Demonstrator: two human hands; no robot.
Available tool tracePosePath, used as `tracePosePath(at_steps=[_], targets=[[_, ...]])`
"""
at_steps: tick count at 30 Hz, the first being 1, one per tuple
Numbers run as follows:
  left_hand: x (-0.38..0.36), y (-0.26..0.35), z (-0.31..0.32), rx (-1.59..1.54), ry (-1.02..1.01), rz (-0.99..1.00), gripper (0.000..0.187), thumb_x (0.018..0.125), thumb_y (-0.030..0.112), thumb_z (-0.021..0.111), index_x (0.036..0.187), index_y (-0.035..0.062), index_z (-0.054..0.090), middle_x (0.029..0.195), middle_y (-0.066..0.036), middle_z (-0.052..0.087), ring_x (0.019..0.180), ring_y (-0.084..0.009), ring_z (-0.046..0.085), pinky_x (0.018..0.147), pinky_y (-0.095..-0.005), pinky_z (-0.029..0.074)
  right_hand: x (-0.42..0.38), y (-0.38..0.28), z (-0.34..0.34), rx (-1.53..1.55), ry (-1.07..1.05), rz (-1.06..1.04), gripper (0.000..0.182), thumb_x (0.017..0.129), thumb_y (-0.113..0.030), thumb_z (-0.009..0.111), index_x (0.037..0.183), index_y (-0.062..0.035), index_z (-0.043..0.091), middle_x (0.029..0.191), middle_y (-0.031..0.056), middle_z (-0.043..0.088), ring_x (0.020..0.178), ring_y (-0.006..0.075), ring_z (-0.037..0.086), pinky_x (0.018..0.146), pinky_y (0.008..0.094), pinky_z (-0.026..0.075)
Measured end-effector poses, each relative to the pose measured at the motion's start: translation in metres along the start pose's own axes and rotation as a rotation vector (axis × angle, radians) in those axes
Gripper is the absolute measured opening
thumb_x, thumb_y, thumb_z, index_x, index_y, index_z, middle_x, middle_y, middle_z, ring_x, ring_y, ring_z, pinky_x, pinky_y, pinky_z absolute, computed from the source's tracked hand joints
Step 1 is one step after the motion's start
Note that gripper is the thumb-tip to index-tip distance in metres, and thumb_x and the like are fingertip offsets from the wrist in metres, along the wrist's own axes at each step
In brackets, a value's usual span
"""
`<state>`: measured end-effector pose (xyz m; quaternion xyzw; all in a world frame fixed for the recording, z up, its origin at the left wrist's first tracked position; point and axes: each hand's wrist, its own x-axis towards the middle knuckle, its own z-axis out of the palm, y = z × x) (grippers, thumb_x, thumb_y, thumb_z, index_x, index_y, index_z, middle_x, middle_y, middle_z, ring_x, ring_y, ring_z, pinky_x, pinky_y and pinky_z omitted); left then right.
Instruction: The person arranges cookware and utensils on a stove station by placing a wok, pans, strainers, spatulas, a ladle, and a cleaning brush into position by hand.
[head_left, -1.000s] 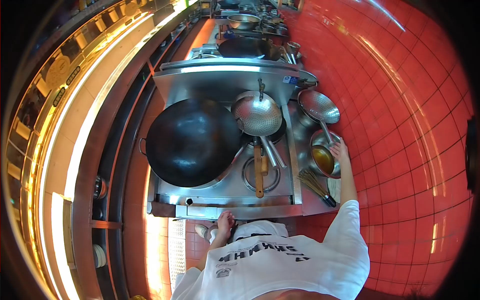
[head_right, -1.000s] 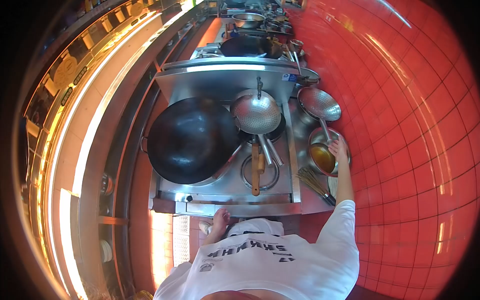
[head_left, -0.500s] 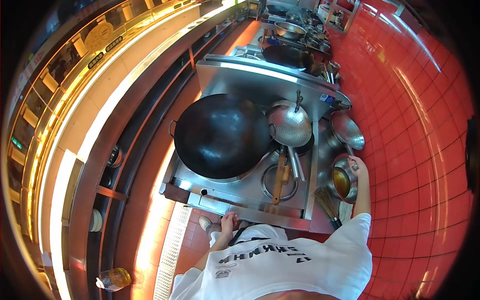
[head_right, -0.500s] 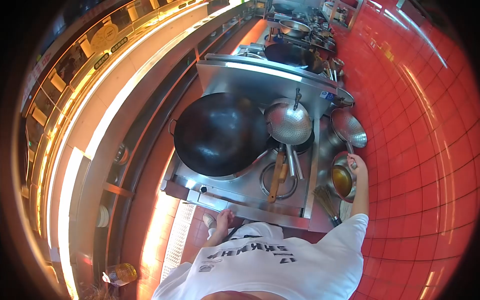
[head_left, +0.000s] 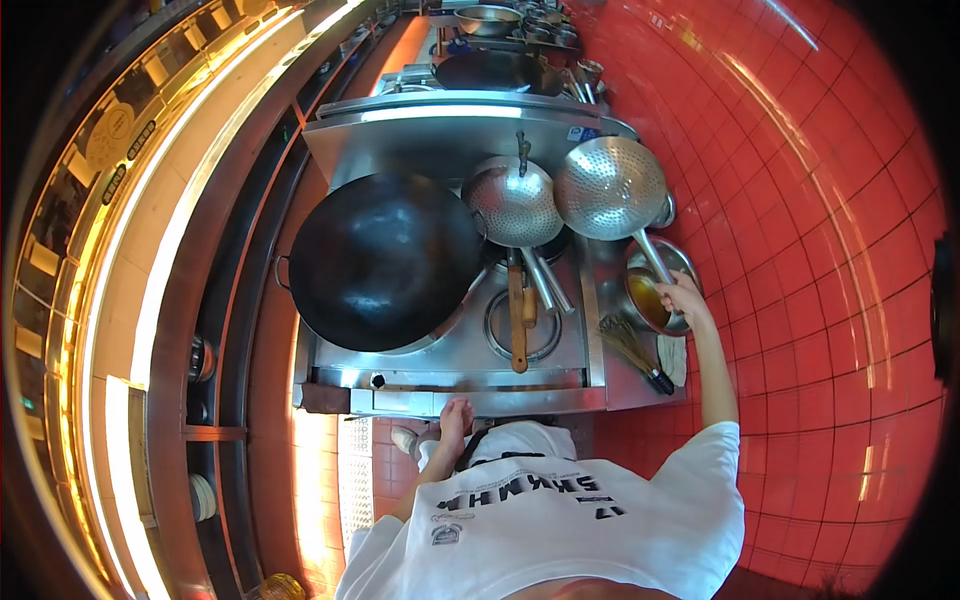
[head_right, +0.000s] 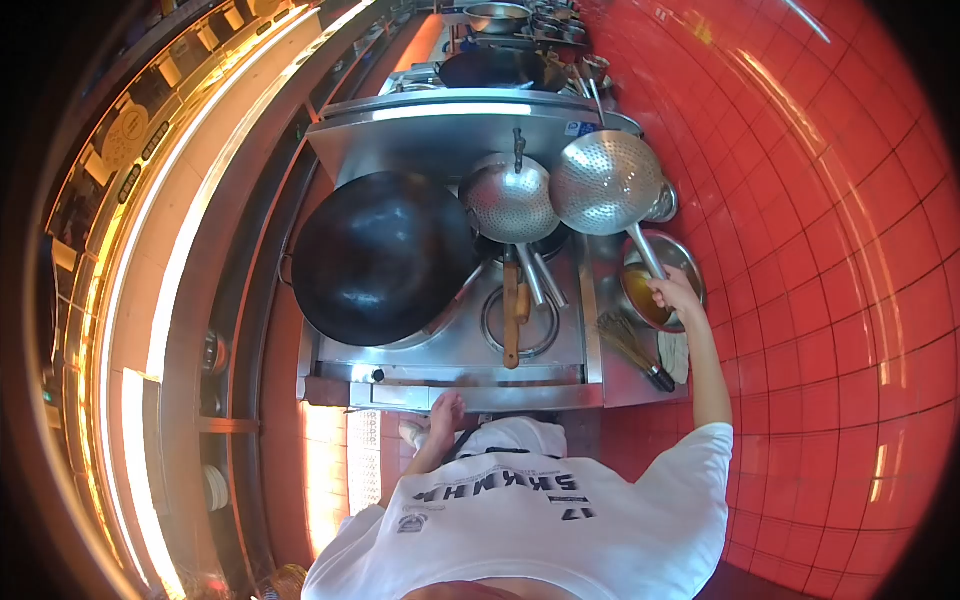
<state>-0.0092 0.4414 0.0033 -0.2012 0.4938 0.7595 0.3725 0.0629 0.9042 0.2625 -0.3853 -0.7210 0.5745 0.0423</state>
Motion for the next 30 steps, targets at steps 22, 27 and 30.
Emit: tracePosePath(at_steps=[22,27,30], targets=[[-0.045,0.006,-0.067,-0.25,0.212,0.132,0.01,0.088,0.02,0.051,0.094,0.0135,0.057,0.079,0.003,0.058,0.071,-0.0083,0.057,0.062,-0.0224,0.043,0.119,0.052,0.148,0.648,-0.454,0.324,0.013,0.083,-0.005,0.056,0.093,0.0001,0.049,0.066,0.0018,0.049,0.047,0.0021,0.043,0.036,0.0133,0.034],[-0.041,0.007,-0.06,-0.286,0.183,0.106,0.011,0.088,0.023,0.054,0.089,0.0131,0.056,0.078,0.003,0.058,0.071,-0.0082,0.056,0.061,-0.0214,0.043,0.11,0.062,0.169,0.671,-0.362,0.246,0.016,0.081,-0.018,0.062,0.084,-0.0043,0.053,0.066,0.0025,0.054,0.048,0.0053,0.049,0.038,0.0162,0.039],[-0.033,0.002,-0.064,-0.289,0.124,0.088,0.01,0.088,0.022,0.054,0.088,0.0118,0.055,0.079,0.001,0.058,0.071,-0.0093,0.056,0.061,-0.0198,0.044,0.11,0.069,0.171,0.728,-0.406,0.247,0.023,0.083,-0.027,0.06,0.088,-0.006,0.054,0.072,0.0035,0.059,0.053,0.0075,0.054,0.041,0.0175,0.042]])
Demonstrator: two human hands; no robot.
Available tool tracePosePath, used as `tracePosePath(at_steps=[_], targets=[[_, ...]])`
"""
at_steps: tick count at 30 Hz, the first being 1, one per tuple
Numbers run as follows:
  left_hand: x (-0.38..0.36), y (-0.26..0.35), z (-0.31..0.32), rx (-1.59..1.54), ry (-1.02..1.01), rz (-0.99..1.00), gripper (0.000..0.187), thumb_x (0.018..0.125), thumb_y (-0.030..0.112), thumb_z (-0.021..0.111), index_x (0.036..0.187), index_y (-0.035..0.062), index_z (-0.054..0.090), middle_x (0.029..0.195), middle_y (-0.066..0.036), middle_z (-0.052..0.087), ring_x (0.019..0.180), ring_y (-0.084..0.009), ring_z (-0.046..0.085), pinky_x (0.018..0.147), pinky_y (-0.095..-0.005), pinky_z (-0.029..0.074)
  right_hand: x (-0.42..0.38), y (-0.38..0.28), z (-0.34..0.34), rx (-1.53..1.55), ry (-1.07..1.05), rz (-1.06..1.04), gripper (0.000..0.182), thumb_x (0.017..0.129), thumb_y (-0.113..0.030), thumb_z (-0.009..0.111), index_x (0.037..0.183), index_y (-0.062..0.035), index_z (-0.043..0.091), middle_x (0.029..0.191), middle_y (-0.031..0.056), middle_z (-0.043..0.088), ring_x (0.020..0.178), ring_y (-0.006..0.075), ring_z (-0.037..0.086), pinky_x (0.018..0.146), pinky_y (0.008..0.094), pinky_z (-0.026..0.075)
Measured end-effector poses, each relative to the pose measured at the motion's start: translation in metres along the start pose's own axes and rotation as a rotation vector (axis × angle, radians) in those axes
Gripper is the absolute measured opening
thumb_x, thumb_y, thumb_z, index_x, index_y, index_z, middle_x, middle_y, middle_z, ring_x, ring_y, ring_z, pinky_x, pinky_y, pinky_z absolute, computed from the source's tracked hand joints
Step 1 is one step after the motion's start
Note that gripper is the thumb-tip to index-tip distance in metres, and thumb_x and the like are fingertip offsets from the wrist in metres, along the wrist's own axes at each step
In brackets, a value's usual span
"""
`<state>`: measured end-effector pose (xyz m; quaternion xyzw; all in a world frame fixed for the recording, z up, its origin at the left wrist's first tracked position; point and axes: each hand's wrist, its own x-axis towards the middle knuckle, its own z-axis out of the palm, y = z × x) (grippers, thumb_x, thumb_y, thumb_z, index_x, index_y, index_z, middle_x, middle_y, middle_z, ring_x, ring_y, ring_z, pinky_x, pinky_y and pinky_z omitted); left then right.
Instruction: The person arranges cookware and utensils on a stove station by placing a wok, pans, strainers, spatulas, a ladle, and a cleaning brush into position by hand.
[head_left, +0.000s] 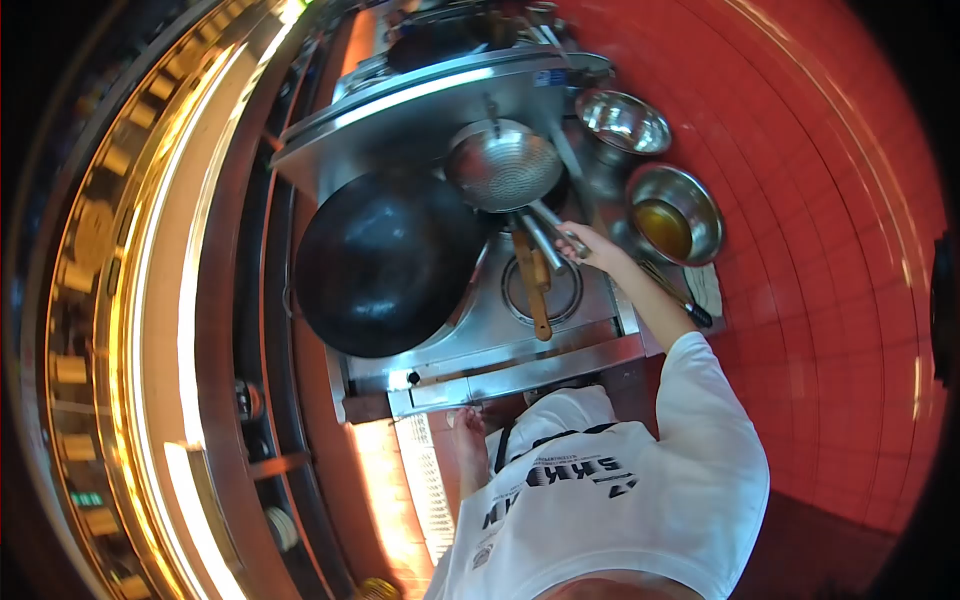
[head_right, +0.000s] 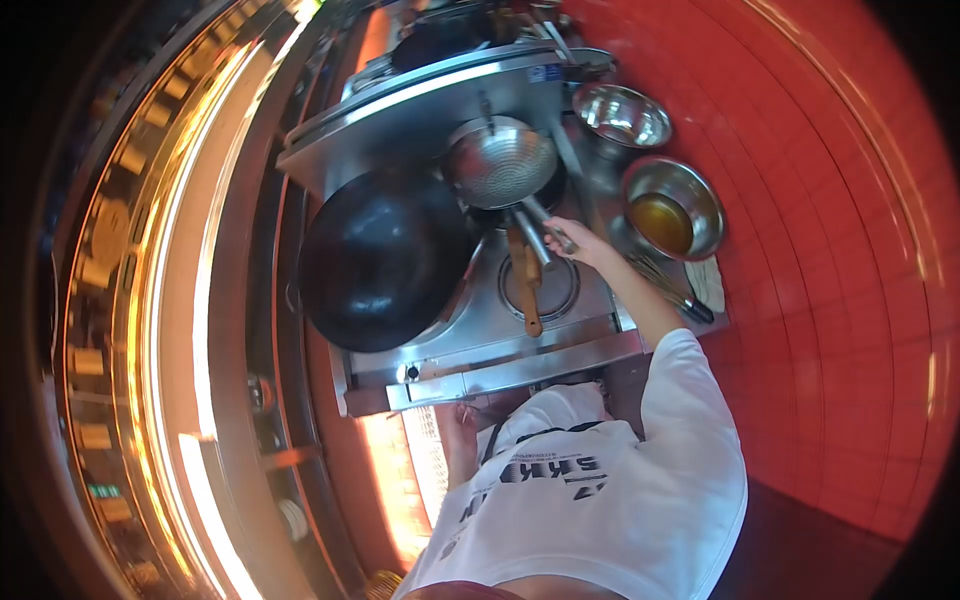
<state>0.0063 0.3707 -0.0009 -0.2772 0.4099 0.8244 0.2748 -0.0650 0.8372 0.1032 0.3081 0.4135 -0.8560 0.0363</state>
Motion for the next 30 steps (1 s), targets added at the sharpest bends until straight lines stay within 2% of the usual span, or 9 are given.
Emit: tracePosePath(at_steps=[5,10,16,21,23,24,26,29,30], targets=[[-0.003,-0.001,0.017,0.11,-0.07,-0.013,0.01,0.087,0.019,0.055,0.092,0.0096,0.054,0.08,0.0,0.058,0.073,-0.0101,0.057,0.063,-0.0194,0.047,-0.035,0.003,0.008,-0.219,0.009,-0.065,0.048,0.086,-0.055,0.045,0.107,-0.0126,0.055,0.093,0.0041,0.064,0.072,0.01,0.061,0.066,0.0255,0.048],[0.009,-0.007,0.012,0.123,-0.094,-0.149,0.011,0.088,0.021,0.053,0.091,0.0114,0.054,0.081,0.002,0.056,0.075,-0.0101,0.054,0.065,-0.0229,0.045,-0.079,0.056,-0.017,-0.141,0.232,-0.236,0.053,0.087,-0.056,0.044,0.111,-0.0097,0.055,0.091,0.0033,0.063,0.073,0.0109,0.059,0.065,0.0242,0.046],[0.021,-0.014,0.004,0.17,-0.178,-0.264,0.011,0.089,0.024,0.052,0.09,0.0131,0.052,0.08,0.003,0.05,0.077,-0.0101,0.051,0.067,-0.024,0.042,-0.125,0.162,-0.111,-0.122,0.796,-0.491,0.012,0.085,-0.013,0.054,0.091,-0.0058,0.062,0.069,0.0018,0.057,0.052,0.0084,0.052,0.045,0.0211,0.04],[0.021,-0.015,0.017,0.241,-0.11,-0.305,0.012,0.09,0.024,0.049,0.095,0.0122,0.051,0.082,0.002,0.048,0.077,-0.0108,0.049,0.067,-0.0247,0.042,-0.161,0.183,-0.193,-0.264,1.093,-0.701,0.015,0.082,-0.006,0.05,0.091,-0.0045,0.061,0.066,0.0037,0.058,0.05,0.0114,0.053,0.046,0.0262,0.043],[0.02,-0.015,0.021,0.295,-0.193,-0.284,0.015,0.09,0.024,0.049,0.099,0.0116,0.05,0.086,0.002,0.048,0.079,-0.0112,0.05,0.067,-0.0249,0.042,-0.177,0.175,-0.195,-0.43,1.339,-0.49,0.015,0.083,-0.013,0.053,0.092,-0.0055,0.062,0.069,0.0037,0.06,0.053,0.0111,0.054,0.049,0.0262,0.043],[0.02,-0.014,0.023,0.277,-0.186,-0.274,0.015,0.09,0.024,0.049,0.099,0.0116,0.05,0.086,0.002,0.048,0.079,-0.0112,0.05,0.067,-0.0249,0.042,-0.165,0.194,-0.217,-0.729,1.434,-0.599,0.015,0.082,-0.014,0.055,0.091,-0.0042,0.061,0.072,0.0056,0.062,0.055,0.0122,0.056,0.051,0.028,0.044],[0.022,-0.013,0.027,0.282,-0.177,-0.279,0.018,0.089,0.024,0.051,0.101,0.0105,0.05,0.089,0.002,0.049,0.083,-0.011,0.051,0.068,-0.0247,0.043,-0.16,0.201,-0.2,-0.874,1.277,-0.741,0.014,0.083,-0.014,0.054,0.092,-0.0038,0.06,0.07,0.0057,0.061,0.056,0.0121,0.056,0.05,0.0273,0.044],[0.009,-0.008,0.043,0.285,-0.135,-0.195,0.011,0.089,0.021,0.052,0.093,0.0118,0.055,0.081,0.003,0.057,0.074,-0.0084,0.055,0.065,-0.0219,0.043,-0.143,0.217,-0.129,-0.704,0.981,-0.549,0.012,0.086,-0.012,0.054,0.095,-0.0047,0.059,0.066,0.0024,0.057,0.054,0.0088,0.052,0.048,0.0242,0.042],[0.007,-0.007,0.04,0.238,-0.089,-0.163,0.011,0.089,0.021,0.052,0.093,0.0118,0.055,0.081,0.003,0.057,0.074,-0.0084,0.055,0.065,-0.0219,0.043,-0.126,0.235,-0.109,-0.677,0.892,-0.637,0.012,0.087,-0.014,0.054,0.094,-0.0057,0.059,0.066,-0.0003,0.054,0.053,0.0069,0.049,0.047,0.0225,0.04]])
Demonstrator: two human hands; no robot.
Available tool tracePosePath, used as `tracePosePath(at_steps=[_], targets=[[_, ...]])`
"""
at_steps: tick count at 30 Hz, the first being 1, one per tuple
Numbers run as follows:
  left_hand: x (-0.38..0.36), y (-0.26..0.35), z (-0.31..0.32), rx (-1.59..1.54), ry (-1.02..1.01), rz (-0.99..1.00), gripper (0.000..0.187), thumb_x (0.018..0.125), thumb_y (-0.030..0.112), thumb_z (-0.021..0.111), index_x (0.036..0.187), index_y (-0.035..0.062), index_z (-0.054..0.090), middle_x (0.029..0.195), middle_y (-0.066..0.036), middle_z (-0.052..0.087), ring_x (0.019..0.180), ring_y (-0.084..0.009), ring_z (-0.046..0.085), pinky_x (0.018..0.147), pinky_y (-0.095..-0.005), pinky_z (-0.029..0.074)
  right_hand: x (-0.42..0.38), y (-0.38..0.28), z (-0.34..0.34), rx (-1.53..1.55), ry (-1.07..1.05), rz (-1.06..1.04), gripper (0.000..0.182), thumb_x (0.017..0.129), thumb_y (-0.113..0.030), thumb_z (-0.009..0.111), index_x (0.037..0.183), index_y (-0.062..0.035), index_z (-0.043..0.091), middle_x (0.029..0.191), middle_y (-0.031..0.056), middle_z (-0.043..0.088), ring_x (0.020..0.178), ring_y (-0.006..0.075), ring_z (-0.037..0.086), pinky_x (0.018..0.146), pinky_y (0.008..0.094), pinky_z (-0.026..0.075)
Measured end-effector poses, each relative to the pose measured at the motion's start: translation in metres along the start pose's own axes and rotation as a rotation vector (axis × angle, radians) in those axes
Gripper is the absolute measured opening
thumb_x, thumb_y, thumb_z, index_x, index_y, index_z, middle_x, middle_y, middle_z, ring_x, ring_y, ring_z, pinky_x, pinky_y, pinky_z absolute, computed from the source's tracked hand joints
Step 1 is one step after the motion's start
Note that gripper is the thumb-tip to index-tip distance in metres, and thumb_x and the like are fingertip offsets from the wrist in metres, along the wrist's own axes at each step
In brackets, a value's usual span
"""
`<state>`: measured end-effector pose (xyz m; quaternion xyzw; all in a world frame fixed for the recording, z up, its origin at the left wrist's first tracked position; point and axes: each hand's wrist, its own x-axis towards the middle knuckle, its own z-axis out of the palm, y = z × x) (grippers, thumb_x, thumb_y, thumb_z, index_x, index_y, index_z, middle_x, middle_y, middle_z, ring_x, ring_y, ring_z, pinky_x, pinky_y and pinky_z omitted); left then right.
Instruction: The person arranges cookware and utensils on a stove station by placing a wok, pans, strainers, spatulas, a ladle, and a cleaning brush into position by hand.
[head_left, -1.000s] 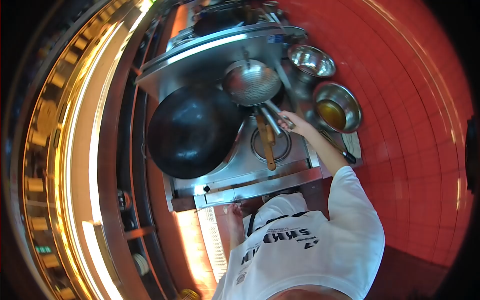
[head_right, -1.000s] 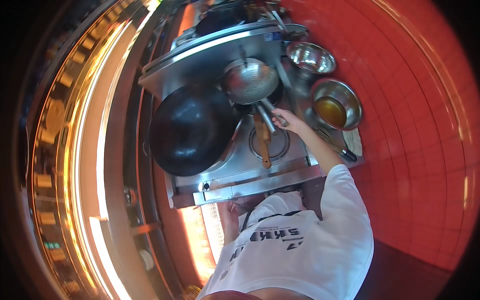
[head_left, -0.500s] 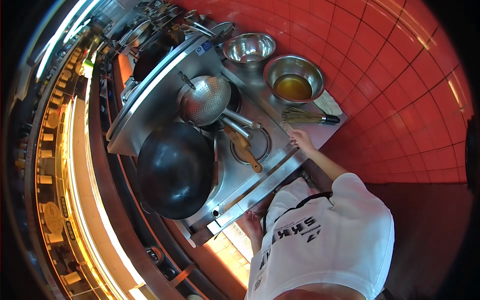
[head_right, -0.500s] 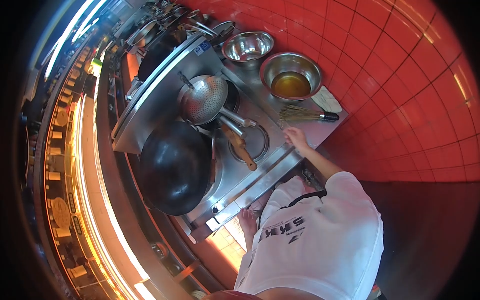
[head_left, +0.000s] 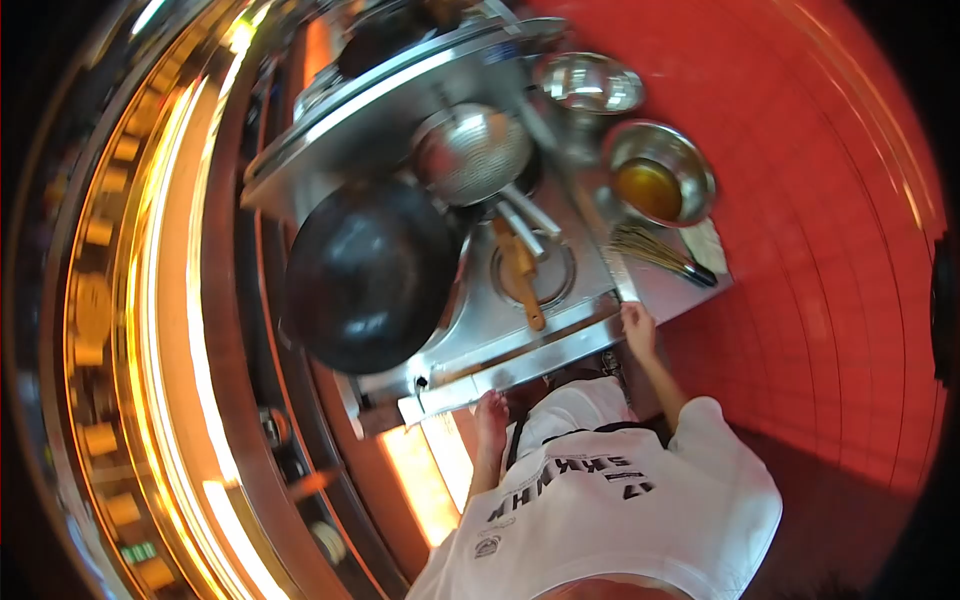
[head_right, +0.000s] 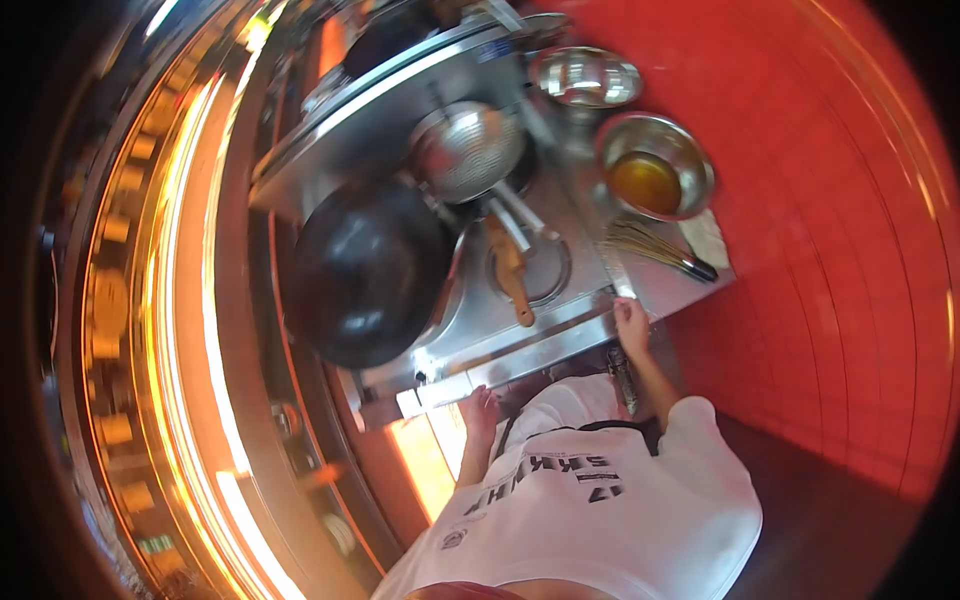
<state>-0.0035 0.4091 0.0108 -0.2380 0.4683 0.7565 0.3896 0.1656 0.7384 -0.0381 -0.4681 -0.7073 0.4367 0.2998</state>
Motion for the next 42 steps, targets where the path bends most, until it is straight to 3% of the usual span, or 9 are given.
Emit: tracePosePath(at_steps=[6,12,17,19,25,30,34,37,42], targets=[[-0.022,-0.013,-0.025,-0.008,0.121,0.027,0.015,0.087,0.02,0.052,0.099,0.0122,0.056,0.083,0.003,0.058,0.076,-0.0088,0.058,0.064,-0.0223,0.044,-0.083,-0.098,0.119,0.471,-0.723,0.262,0.015,0.09,-0.017,0.053,0.098,-0.0063,0.058,0.069,-0.0009,0.053,0.053,0.005,0.048,0.045,0.0191,0.039],[-0.053,-0.007,-0.042,-0.113,0.236,0.077,0.014,0.088,0.019,0.05,0.099,0.0118,0.056,0.084,0.002,0.058,0.076,-0.009,0.058,0.064,-0.0222,0.044,-0.103,-0.137,0.146,0.123,-1.385,-0.188,0.017,0.087,-0.014,0.055,0.099,-0.0029,0.058,0.077,0.0075,0.063,0.061,0.0108,0.058,0.055,0.0254,0.047],[-0.051,0.018,-0.067,-0.122,0.21,0.13,0.014,0.088,0.018,0.05,0.099,0.0127,0.054,0.083,0.002,0.058,0.077,-0.0096,0.058,0.066,-0.0226,0.044,-0.093,-0.152,0.152,0.008,-1.214,-0.403,0.016,0.087,-0.015,0.055,0.096,-0.0025,0.06,0.076,0.0068,0.063,0.06,0.0106,0.057,0.055,0.0242,0.046],[-0.055,0.026,-0.081,-0.11,0.213,0.161,0.015,0.089,0.022,0.05,0.1,0.0123,0.054,0.085,0.001,0.059,0.078,-0.0095,0.058,0.067,-0.0227,0.044,-0.097,-0.149,0.157,0.199,-1.035,0.028,0.016,0.089,-0.017,0.054,0.095,-0.0032,0.061,0.073,0.0026,0.059,0.056,0.0077,0.053,0.05,0.0208,0.042],[-0.083,0.062,-0.162,0.455,0.171,0.484,0.023,0.09,0.028,0.051,0.102,0.0091,0.055,0.091,-0.004,0.062,0.083,-0.0121,0.059,0.07,-0.0241,0.044,-0.149,-0.173,0.188,0.298,-0.786,0.277,0.016,0.089,-0.017,0.053,0.096,-0.0046,0.06,0.07,-0.0009,0.055,0.053,0.0047,0.048,0.046,0.0183,0.037],[-0.096,0.062,-0.272,0.273,0.371,0.197,0.027,0.09,0.029,0.049,0.105,0.0081,0.056,0.098,-0.005,0.06,0.089,-0.0155,0.059,0.074,-0.0283,0.044,-0.238,-0.183,0.248,0.269,-1.017,0.315,0.015,0.088,-0.018,0.055,0.094,-0.0052,0.06,0.072,0.0007,0.057,0.054,0.0055,0.05,0.047,0.019,0.041],[-0.119,0.06,-0.352,0.187,0.458,0.286,0.027,0.09,0.03,0.05,0.106,0.0093,0.055,0.099,-0.005,0.061,0.089,-0.0151,0.06,0.072,-0.0275,0.044,-0.3,-0.179,0.304,0.149,-1.201,0.211,0.014,0.087,-0.015,0.056,0.093,-0.0037,0.06,0.071,0.004,0.06,0.054,0.0091,0.055,0.047,0.021,0.043],[-0.133,0.048,-0.407,0.116,0.534,0.311,0.027,0.09,0.03,0.05,0.105,0.0091,0.056,0.099,-0.005,0.061,0.088,-0.0151,0.061,0.07,-0.0271,0.044,-0.329,-0.202,0.338,-0.03,-1.223,-0.23,0.016,0.086,-0.013,0.055,0.097,-0.0022,0.059,0.074,0.0024,0.059,0.058,0.0086,0.056,0.05,0.0228,0.046],[-0.172,0.058,-0.428,-0.039,0.632,0.299,0.018,0.091,0.028,0.049,0.097,0.013,0.058,0.087,0.002,0.06,0.08,-0.0087,0.058,0.065,-0.0223,0.041,-0.34,-0.247,0.386,-0.021,-1.27,-0.241,0.021,0.086,-0.012,0.055,0.103,-0.0018,0.058,0.07,0.0041,0.06,0.055,0.0082,0.055,0.048,0.0228,0.045]])
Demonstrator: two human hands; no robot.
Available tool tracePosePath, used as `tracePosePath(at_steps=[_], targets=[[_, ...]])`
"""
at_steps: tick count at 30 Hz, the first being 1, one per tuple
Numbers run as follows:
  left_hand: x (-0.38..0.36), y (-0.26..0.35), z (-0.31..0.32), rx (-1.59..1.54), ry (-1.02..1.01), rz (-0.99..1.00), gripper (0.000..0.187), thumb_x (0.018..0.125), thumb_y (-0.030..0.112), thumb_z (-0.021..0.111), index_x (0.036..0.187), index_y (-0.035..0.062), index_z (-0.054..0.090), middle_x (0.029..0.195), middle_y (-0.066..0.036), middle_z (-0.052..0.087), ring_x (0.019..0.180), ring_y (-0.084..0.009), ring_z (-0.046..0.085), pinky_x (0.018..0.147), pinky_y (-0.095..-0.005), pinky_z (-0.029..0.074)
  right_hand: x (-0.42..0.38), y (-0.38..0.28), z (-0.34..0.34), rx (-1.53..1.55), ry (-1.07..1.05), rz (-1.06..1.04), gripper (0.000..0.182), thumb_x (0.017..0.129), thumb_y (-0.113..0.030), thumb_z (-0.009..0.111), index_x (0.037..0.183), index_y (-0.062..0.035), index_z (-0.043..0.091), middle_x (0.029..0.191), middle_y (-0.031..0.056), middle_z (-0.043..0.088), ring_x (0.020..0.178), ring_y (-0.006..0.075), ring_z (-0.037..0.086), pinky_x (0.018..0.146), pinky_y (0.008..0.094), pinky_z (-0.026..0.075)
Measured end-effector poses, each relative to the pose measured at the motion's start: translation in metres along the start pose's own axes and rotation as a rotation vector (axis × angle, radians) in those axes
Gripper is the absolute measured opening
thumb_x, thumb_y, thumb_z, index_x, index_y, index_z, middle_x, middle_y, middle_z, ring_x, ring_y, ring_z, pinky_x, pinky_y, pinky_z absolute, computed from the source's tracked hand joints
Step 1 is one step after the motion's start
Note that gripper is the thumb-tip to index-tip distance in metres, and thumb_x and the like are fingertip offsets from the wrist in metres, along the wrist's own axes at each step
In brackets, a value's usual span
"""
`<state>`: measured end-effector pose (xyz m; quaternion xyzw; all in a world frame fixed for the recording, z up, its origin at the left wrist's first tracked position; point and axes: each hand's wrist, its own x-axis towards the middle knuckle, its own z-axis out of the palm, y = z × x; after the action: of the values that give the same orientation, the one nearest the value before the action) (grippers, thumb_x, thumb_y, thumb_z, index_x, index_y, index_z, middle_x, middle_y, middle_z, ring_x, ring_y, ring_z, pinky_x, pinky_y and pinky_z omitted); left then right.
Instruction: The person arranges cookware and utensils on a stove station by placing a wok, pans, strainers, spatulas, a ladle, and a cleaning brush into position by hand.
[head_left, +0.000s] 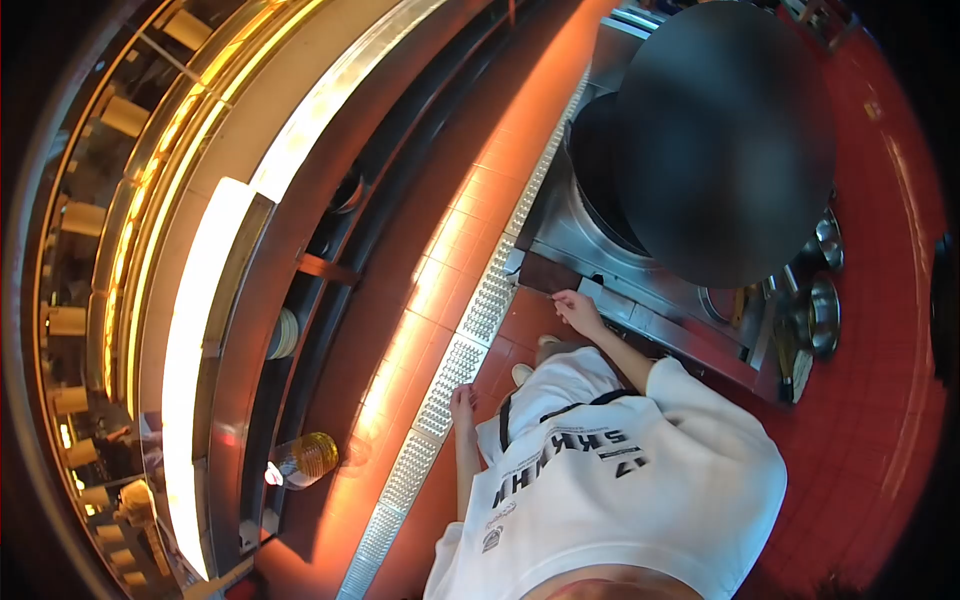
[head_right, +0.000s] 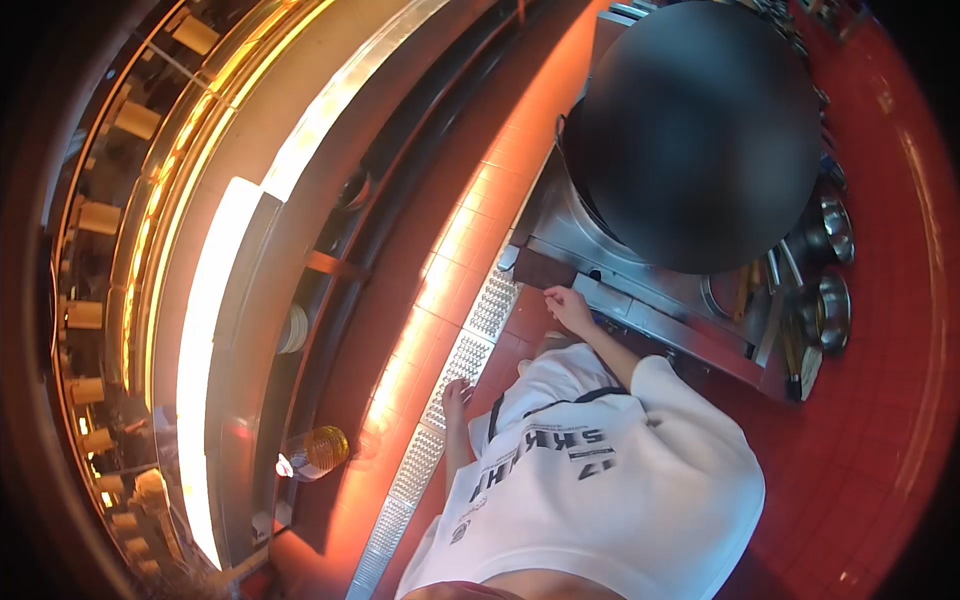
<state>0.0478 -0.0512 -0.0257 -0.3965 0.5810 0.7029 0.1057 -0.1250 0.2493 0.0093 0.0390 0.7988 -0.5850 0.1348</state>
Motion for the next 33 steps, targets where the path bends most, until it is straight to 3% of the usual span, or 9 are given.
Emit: tracePosePath(at_steps=[7,8,9,11,12,15,19,26,33], targets=[[-0.002,0.035,0.015,-0.125,-0.004,-0.111,0.022,0.09,0.031,0.051,0.1,0.0119,0.055,0.09,0.001,0.06,0.086,-0.0114,0.059,0.069,-0.0245,0.043,0.085,-0.029,0.02,-0.121,0.035,0.071,0.029,0.083,-0.015,0.057,0.106,0.0017,0.059,0.072,0.0107,0.066,0.057,0.0139,0.062,0.054,0.0269,0.049],[0.008,0.039,0.008,-0.099,-0.05,-0.117,0.03,0.087,0.032,0.051,0.108,0.0102,0.053,0.102,-0.003,0.057,0.095,-0.0174,0.057,0.076,-0.0306,0.041,0.1,-0.032,0.025,-0.161,0.039,0.099,0.031,0.081,-0.02,0.058,0.102,0.0029,0.059,0.076,0.0139,0.066,0.063,0.0208,0.065,0.057,0.0338,0.051],[0.02,0.045,-0.001,-0.082,-0.047,-0.117,0.03,0.087,0.032,0.051,0.108,0.0102,0.053,0.102,-0.003,0.057,0.095,-0.0174,0.057,0.076,-0.0306,0.041,0.117,-0.029,0.031,-0.146,0.043,0.106,0.031,0.081,-0.02,0.058,0.102,0.0029,0.059,0.076,0.0139,0.066,0.063,0.0208,0.065,0.057,0.0338,0.051],[0.049,0.06,-0.018,-0.084,-0.032,-0.043,0.031,0.088,0.031,0.05,0.11,0.009,0.052,0.104,-0.005,0.057,0.096,-0.0189,0.057,0.077,-0.0306,0.042,0.152,-0.013,0.04,-0.603,0.015,0.009,0.033,0.079,-0.025,0.058,0.098,0.0028,0.059,0.083,0.0173,0.066,0.074,0.0304,0.065,0.064,0.0426,0.051],[0.062,0.071,-0.026,-0.079,0.004,-0.05,0.032,0.088,0.03,0.05,0.111,0.0077,0.052,0.105,-0.006,0.056,0.097,-0.0199,0.057,0.078,-0.0302,0.042,0.165,-0.017,0.045,-0.641,0.045,0.023,0.033,0.078,-0.028,0.058,0.093,0.0017,0.059,0.088,0.0204,0.064,0.082,0.0375,0.062,0.072,0.0481,0.05],[0.104,0.112,-0.045,-0.051,0.06,-0.038,0.025,0.089,0.028,0.051,0.105,0.0096,0.055,0.097,-0.003,0.059,0.091,-0.0159,0.059,0.075,-0.0267,0.044,0.201,-0.033,0.052,-0.642,0.175,0.218,0.032,0.078,-0.026,0.059,0.094,0.0013,0.059,0.082,0.0235,0.063,0.078,0.0396,0.061,0.07,0.0488,0.049],[0.147,0.188,-0.052,0.037,0.037,-0.045,0.023,0.088,0.027,0.051,0.104,0.0096,0.055,0.097,-0.003,0.06,0.092,-0.0159,0.06,0.075,-0.0285,0.044,0.223,-0.043,0.054,-0.613,0.209,0.314,0.031,0.078,-0.026,0.058,0.093,0.0006,0.059,0.081,0.0226,0.063,0.078,0.0397,0.061,0.071,0.0483,0.049],[0.263,0.282,-0.027,0.096,-0.173,0.063,0.025,0.091,0.028,0.049,0.104,0.0071,0.054,0.096,-0.005,0.06,0.092,-0.0186,0.06,0.075,-0.0295,0.045,0.231,-0.054,0.066,-0.64,0.288,0.402,0.032,0.078,-0.025,0.058,0.089,0.0045,0.057,0.075,0.0237,0.062,0.074,0.0378,0.062,0.066,0.0464,0.051],[0.362,0.343,0.022,0.077,-0.412,-0.088,0.024,0.09,0.029,0.052,0.103,0.0089,0.056,0.093,-0.004,0.061,0.087,-0.0163,0.06,0.074,-0.028,0.047,0.246,-0.073,0.062,-0.612,0.288,0.608,0.026,0.079,-0.023,0.056,0.085,0.0027,0.061,0.085,0.0211,0.063,0.081,0.0342,0.062,0.07,0.0448,0.051]])
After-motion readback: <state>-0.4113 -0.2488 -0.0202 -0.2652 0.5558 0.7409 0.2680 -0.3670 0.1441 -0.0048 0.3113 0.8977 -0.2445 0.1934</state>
